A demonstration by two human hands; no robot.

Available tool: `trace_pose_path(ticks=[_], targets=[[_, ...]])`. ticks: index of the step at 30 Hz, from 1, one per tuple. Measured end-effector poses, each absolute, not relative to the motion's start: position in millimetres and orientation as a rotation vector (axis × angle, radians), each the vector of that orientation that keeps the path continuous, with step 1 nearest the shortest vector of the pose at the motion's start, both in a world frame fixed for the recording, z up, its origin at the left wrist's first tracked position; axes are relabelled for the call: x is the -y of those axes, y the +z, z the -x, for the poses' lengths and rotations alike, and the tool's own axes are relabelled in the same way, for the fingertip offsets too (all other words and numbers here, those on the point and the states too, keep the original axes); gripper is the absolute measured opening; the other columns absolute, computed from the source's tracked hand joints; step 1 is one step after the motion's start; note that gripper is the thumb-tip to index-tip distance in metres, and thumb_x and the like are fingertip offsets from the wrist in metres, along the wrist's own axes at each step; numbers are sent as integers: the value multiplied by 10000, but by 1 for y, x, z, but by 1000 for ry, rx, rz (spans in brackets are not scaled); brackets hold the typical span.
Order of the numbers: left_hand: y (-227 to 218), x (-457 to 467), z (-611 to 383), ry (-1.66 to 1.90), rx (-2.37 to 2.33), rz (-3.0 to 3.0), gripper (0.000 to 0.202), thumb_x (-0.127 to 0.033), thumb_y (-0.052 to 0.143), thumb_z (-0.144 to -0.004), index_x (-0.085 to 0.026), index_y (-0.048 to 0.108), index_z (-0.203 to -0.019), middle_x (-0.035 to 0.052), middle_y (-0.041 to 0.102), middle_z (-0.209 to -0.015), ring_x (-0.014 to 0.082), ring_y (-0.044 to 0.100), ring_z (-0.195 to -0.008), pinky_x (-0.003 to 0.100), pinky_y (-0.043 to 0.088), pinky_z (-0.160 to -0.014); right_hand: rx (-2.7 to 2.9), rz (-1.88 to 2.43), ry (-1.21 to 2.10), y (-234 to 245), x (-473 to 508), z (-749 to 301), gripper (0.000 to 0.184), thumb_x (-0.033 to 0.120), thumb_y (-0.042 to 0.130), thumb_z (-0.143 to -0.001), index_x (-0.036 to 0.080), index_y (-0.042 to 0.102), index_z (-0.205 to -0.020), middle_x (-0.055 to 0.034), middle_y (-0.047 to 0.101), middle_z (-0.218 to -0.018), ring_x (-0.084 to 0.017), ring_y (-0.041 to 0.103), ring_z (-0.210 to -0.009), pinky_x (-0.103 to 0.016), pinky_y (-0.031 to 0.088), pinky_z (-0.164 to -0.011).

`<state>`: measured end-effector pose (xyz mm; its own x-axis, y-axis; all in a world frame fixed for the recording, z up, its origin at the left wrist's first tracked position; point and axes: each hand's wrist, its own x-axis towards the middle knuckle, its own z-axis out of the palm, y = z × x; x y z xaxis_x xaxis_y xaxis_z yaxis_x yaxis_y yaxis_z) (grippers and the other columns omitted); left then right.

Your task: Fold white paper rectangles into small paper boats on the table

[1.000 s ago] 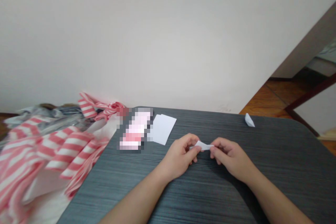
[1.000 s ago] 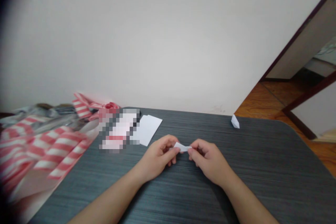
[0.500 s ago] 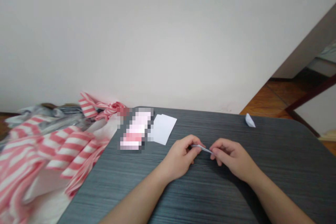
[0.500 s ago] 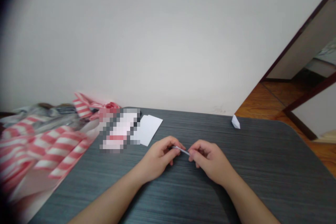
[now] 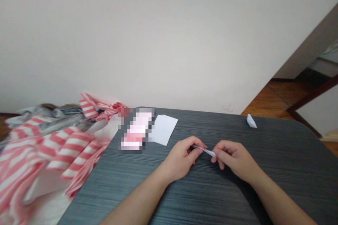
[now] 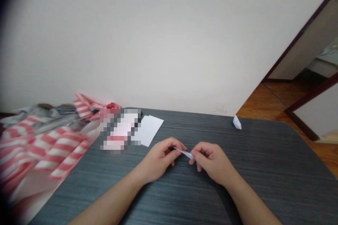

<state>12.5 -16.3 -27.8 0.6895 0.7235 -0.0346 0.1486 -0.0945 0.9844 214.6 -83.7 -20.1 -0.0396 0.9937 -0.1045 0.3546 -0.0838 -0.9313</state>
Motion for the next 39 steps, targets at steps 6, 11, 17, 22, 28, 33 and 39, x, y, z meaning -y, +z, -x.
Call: trace_pose_path(ticks=[6,11,17,22,28,33,39], targets=[[-28,16,-12,563,-716,-1698,121,-247,511,-927,-194,613,-964,25,665,-1043,95,558,-664,216,435,-584,1435,1547,1130,-21,83,-214,256,288,527,-908,167,641,-712,29,594,-471,-100,503,-432,-218,390,-506],[-25,15,-12,613,-722,-1829,118,-202,564,-890,-195,645,-975,34,671,-1017,141,597,-820,239,449,-690,1404,1550,1119,-21,82,-214,266,301,525,-915,176,620,-701,37,586,-457,-99,505,-422,-212,391,-494],[-25,14,-13,652,-658,-1890,98,-189,624,-849,-181,681,-928,46,672,-986,161,602,-894,254,453,-777,1425,1553,1102,-20,82,-214,273,303,524,-924,176,624,-705,36,591,-459,-100,509,-430,-213,405,-510],[-26,15,-13,626,-719,-1911,112,-200,597,-855,-177,701,-887,36,665,-876,146,585,-776,244,442,-707,1390,1540,1139,-23,81,-213,274,316,523,-924,180,606,-701,40,587,-468,-97,512,-422,-208,403,-492],[-30,16,-14,542,-833,-1692,214,-350,551,-891,-170,666,-890,5,616,-698,123,560,-596,218,420,-550,1381,1483,1045,-30,82,-213,206,323,506,-938,187,584,-804,7,641,-647,-103,547,-469,-217,425,-481],[-36,16,-16,561,-880,-1552,221,-384,563,-874,-171,616,-858,-23,579,-631,114,551,-543,208,428,-514,1728,1390,590,-22,87,-216,192,238,543,-923,198,649,-767,-23,654,-692,-145,619,-609,-254,479,-594],[-35,14,-16,576,-886,-1509,212,-378,578,-865,-168,600,-850,-29,570,-598,110,538,-519,208,428,-502,1922,1304,429,-21,88,-215,199,211,568,-927,224,749,-1007,-48,768,-906,-175,713,-784,-260,540,-719]])
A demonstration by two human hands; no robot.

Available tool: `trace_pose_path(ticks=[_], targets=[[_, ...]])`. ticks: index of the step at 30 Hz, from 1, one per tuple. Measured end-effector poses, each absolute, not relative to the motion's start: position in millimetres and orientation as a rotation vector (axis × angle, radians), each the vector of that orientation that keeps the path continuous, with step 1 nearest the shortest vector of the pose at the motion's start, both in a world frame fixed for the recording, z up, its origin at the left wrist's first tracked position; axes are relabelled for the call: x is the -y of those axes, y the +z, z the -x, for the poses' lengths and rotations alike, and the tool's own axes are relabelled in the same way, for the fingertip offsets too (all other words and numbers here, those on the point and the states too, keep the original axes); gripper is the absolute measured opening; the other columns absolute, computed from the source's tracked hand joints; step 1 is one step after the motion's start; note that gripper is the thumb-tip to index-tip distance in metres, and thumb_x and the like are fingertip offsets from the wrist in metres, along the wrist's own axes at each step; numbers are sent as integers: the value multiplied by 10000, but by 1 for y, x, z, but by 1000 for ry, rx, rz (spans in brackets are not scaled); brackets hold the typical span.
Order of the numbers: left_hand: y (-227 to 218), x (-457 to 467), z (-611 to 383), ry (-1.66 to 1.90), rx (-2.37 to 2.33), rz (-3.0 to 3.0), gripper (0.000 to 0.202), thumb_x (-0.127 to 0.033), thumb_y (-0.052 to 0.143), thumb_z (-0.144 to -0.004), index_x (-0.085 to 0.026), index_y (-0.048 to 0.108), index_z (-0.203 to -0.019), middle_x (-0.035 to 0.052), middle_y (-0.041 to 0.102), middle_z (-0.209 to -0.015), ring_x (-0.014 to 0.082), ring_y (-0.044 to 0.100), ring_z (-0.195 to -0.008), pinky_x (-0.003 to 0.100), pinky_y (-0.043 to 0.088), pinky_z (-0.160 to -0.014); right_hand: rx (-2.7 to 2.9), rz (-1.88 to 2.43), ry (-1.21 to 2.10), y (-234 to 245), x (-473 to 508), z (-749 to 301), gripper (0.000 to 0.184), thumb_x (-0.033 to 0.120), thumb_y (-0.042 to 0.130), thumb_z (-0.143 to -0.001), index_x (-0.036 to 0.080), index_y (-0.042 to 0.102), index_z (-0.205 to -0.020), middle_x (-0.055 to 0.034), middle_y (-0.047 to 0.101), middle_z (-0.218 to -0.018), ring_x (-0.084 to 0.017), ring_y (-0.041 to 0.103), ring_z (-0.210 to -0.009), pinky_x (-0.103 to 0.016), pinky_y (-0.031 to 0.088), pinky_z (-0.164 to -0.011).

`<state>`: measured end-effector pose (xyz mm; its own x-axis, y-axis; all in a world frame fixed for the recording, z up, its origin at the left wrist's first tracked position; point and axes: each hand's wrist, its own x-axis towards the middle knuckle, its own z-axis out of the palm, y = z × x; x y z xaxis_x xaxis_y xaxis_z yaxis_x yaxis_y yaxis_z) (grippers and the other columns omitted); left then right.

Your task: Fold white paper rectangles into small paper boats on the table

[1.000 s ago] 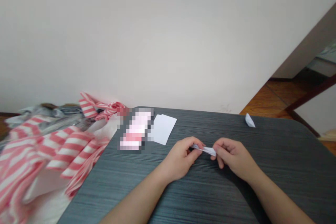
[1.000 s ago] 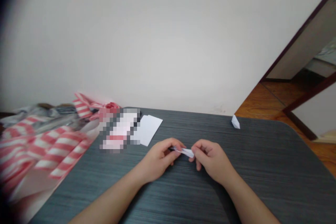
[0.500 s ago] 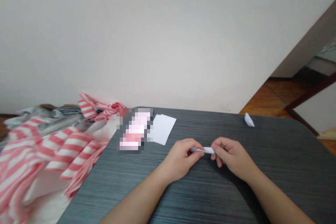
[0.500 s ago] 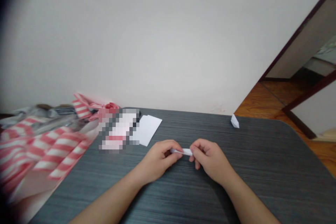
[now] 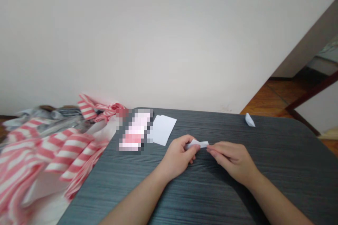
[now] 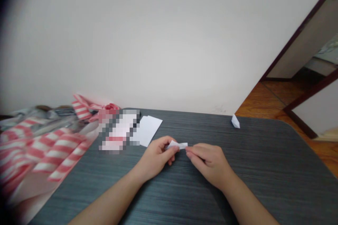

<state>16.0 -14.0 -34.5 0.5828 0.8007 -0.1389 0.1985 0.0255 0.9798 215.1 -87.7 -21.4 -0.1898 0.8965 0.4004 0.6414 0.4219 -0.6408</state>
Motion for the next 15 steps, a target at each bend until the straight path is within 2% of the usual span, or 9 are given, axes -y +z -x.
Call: trace_pose_path(ticks=[5,10,15], targets=[[-30,15,-17,597,-865,-1475,210,-378,591,-857,-169,595,-839,-38,567,-590,103,530,-506,204,429,-503,1934,1329,413,-26,87,-215,246,239,552,-936,252,747,-1086,-37,776,-913,-175,724,-749,-267,568,-705],[-30,15,-16,601,-842,-1457,221,-387,596,-860,-167,594,-839,-38,566,-597,99,530,-517,201,434,-513,1939,1351,398,-26,87,-215,266,249,542,-940,258,733,-1126,-53,770,-1024,-203,732,-885,-299,576,-789],[-34,14,-15,607,-834,-1471,236,-402,595,-863,-167,600,-842,-31,567,-605,102,536,-533,201,430,-526,1932,1360,409,-25,87,-214,292,247,540,-939,271,709,-1177,-56,759,-1075,-216,725,-932,-323,576,-825]])
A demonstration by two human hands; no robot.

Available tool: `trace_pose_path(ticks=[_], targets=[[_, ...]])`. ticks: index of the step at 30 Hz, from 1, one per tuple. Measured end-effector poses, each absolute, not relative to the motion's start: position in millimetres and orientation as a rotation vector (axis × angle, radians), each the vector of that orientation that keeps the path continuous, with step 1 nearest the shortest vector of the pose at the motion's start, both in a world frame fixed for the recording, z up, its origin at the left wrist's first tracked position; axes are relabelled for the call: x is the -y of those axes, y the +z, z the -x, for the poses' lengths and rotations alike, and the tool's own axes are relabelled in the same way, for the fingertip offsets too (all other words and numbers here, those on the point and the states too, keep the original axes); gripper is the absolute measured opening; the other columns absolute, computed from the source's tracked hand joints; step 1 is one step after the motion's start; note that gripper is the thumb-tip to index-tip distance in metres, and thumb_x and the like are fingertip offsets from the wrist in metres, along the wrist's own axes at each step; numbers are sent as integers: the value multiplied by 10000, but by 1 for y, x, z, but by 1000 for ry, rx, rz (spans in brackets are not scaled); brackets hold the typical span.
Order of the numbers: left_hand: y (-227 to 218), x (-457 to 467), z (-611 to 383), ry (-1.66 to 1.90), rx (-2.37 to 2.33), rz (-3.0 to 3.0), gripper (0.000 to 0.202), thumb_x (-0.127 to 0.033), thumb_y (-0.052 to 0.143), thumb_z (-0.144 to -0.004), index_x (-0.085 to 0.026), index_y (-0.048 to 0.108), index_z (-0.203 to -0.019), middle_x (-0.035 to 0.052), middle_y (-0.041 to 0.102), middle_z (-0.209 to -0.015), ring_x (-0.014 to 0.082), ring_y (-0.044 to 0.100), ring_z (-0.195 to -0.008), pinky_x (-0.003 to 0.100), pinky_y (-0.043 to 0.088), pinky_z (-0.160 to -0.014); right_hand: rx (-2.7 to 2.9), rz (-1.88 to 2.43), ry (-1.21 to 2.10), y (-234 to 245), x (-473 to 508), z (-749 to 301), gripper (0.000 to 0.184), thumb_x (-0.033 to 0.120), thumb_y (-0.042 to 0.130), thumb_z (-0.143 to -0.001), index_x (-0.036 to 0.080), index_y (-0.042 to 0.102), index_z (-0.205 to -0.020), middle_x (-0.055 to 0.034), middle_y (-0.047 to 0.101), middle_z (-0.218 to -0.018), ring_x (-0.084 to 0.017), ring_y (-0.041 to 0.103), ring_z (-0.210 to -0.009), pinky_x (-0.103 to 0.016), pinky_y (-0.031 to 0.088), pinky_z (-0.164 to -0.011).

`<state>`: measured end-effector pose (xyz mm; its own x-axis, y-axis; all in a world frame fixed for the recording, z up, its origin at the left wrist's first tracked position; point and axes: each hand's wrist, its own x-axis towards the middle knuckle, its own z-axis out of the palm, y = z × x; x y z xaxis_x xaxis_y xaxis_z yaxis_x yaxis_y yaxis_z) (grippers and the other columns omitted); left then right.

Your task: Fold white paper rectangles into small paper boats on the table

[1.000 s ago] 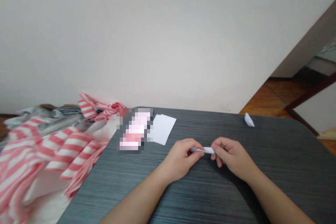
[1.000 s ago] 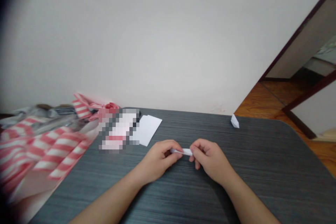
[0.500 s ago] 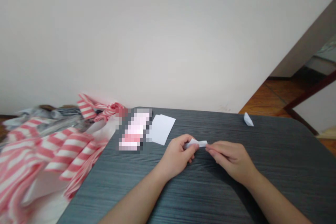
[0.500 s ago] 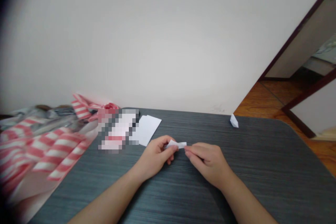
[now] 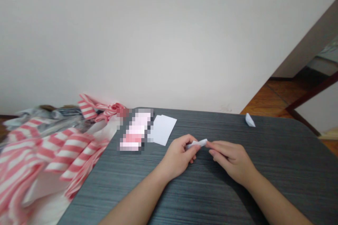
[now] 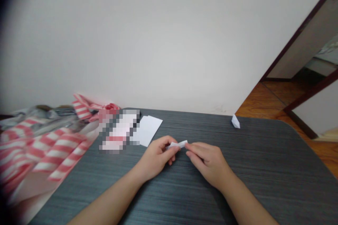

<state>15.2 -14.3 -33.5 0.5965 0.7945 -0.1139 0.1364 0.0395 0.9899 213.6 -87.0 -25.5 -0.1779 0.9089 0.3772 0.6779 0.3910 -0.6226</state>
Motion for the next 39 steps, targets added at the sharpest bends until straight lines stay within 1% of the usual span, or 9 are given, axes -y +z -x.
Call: trace_pose_path(ticks=[8,12,14,19,24,28,31,34,39], targets=[[-31,15,-17,611,-833,-1493,215,-374,587,-873,-161,616,-870,-33,554,-618,98,536,-528,201,443,-520,1918,1329,412,-28,86,-215,301,228,561,-926,264,700,-1191,-66,748,-1096,-215,713,-957,-320,570,-846],[-30,15,-17,632,-805,-1547,221,-358,566,-886,-159,657,-920,-1,582,-758,94,554,-560,202,458,-517,1920,1325,443,-27,85,-215,309,225,559,-923,278,695,-1195,-63,744,-1099,-217,707,-969,-325,563,-857],[-30,15,-17,643,-794,-1566,228,-352,559,-890,-156,671,-922,15,589,-827,87,554,-563,200,460,-509,1909,1332,463,-27,85,-215,287,228,555,-923,273,709,-1160,-63,747,-1079,-216,708,-956,-318,562,-849],[-29,15,-16,662,-778,-1595,226,-326,549,-897,-150,690,-880,29,588,-882,75,544,-561,196,469,-509,1872,1353,508,-25,83,-214,210,239,555,-922,249,731,-1036,-65,751,-993,-207,705,-887,-298,556,-792],[-29,15,-15,660,-768,-1620,218,-308,559,-896,-149,699,-843,35,600,-902,71,542,-553,198,463,-505,1847,1374,546,-24,82,-212,163,231,558,-924,234,712,-976,-56,733,-921,-181,680,-791,-270,530,-721],[-30,16,-15,669,-750,-1627,211,-296,569,-889,-145,704,-827,41,610,-905,70,541,-552,198,461,-508,1847,1391,541,-24,82,-211,120,203,579,-903,224,692,-937,-45,700,-848,-169,642,-727,-258,500,-657],[-31,15,-15,661,-734,-1632,187,-272,581,-881,-152,721,-854,45,618,-917,74,549,-570,200,465,-523,1837,1400,514,-25,81,-210,97,190,585,-896,213,678,-879,-43,660,-809,-161,612,-690,-256,479,-621],[-30,15,-14,645,-727,-1646,174,-259,595,-871,-160,738,-877,50,627,-926,82,556,-599,198,467,-541,1828,1387,493,-25,81,-209,118,168,581,-900,207,671,-835,-41,638,-799,-162,608,-713,-260,476,-648],[-30,14,-14,646,-728,-1649,172,-253,607,-863,-160,751,-882,49,630,-917,79,546,-595,194,455,-536,1813,1380,461,-26,80,-209,125,159,581,-911,209,681,-854,-48,640,-834,-175,623,-774,-275,484,-714]])
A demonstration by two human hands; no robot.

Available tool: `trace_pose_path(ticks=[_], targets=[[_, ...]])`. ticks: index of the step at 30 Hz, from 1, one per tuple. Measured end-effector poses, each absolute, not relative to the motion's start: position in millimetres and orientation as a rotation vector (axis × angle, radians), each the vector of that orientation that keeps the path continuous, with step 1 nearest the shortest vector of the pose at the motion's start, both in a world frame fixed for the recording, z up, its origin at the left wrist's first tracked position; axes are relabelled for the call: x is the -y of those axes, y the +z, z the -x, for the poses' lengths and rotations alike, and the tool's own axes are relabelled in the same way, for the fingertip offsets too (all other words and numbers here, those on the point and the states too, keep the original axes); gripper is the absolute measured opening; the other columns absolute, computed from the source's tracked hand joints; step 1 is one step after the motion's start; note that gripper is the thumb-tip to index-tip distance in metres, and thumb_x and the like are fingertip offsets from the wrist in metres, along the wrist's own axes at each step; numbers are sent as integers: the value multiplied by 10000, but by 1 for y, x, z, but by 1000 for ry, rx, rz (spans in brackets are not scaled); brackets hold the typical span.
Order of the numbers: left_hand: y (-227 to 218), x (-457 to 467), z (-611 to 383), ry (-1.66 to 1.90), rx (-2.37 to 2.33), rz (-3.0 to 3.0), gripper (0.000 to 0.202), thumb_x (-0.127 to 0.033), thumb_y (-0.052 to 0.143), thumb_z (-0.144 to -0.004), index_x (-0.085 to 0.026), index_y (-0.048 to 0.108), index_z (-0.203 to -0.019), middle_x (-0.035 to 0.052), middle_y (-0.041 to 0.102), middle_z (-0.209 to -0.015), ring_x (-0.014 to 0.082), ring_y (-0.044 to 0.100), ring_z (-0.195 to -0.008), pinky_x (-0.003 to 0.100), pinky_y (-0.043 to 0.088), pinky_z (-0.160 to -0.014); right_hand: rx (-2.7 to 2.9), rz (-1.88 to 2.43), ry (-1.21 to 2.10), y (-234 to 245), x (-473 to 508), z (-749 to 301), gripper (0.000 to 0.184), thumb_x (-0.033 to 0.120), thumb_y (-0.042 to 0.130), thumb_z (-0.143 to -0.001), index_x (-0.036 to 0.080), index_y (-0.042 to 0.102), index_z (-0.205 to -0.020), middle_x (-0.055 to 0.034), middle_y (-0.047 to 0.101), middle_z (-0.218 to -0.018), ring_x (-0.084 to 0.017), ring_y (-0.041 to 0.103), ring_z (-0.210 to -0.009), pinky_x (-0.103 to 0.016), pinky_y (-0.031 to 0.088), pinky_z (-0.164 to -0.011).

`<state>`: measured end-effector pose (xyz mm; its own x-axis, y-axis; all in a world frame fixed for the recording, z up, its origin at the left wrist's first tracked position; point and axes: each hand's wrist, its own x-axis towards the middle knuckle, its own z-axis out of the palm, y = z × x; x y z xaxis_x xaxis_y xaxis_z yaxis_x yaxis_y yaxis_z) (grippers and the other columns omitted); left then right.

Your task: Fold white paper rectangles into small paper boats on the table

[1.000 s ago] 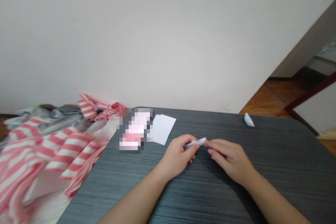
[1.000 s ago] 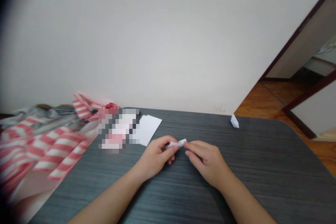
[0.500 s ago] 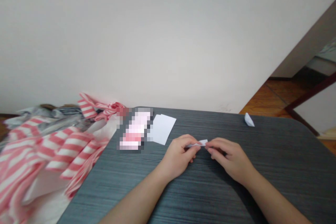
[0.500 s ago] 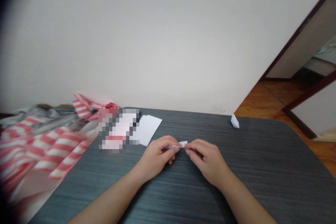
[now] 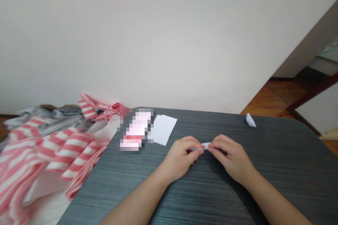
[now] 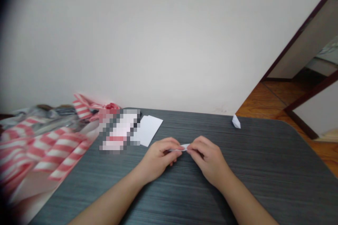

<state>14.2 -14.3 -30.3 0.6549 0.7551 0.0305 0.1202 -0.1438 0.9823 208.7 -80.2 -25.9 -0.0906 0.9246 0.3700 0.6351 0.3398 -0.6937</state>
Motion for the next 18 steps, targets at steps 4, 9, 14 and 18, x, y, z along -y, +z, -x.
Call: trace_pose_path(ticks=[4,9,14,18], targets=[[-31,15,-15,660,-730,-1672,169,-245,616,-855,-165,760,-894,50,642,-921,79,546,-595,195,451,-536,1800,1383,443,-28,80,-208,130,164,579,-917,207,682,-849,-45,627,-833,-175,617,-769,-279,480,-710],[-32,14,-14,677,-730,-1727,161,-243,624,-856,-186,770,-894,51,666,-930,108,589,-678,204,469,-589,1799,1401,425,-29,80,-208,142,148,570,-917,203,676,-840,-37,591,-827,-169,599,-764,-272,468,-692],[-32,14,-13,665,-721,-1756,163,-251,624,-863,-194,770,-906,52,674,-946,126,614,-744,216,486,-647,1801,1424,398,-28,80,-207,153,139,559,-918,202,665,-827,-36,578,-834,-170,593,-770,-273,462,-695],[-31,14,-13,653,-722,-1757,164,-258,619,-866,-192,763,-908,53,676,-965,129,616,-754,219,484,-660,1812,1431,402,-27,80,-206,159,132,550,-920,198,660,-826,-34,578,-833,-169,593,-776,-272,460,-704]])
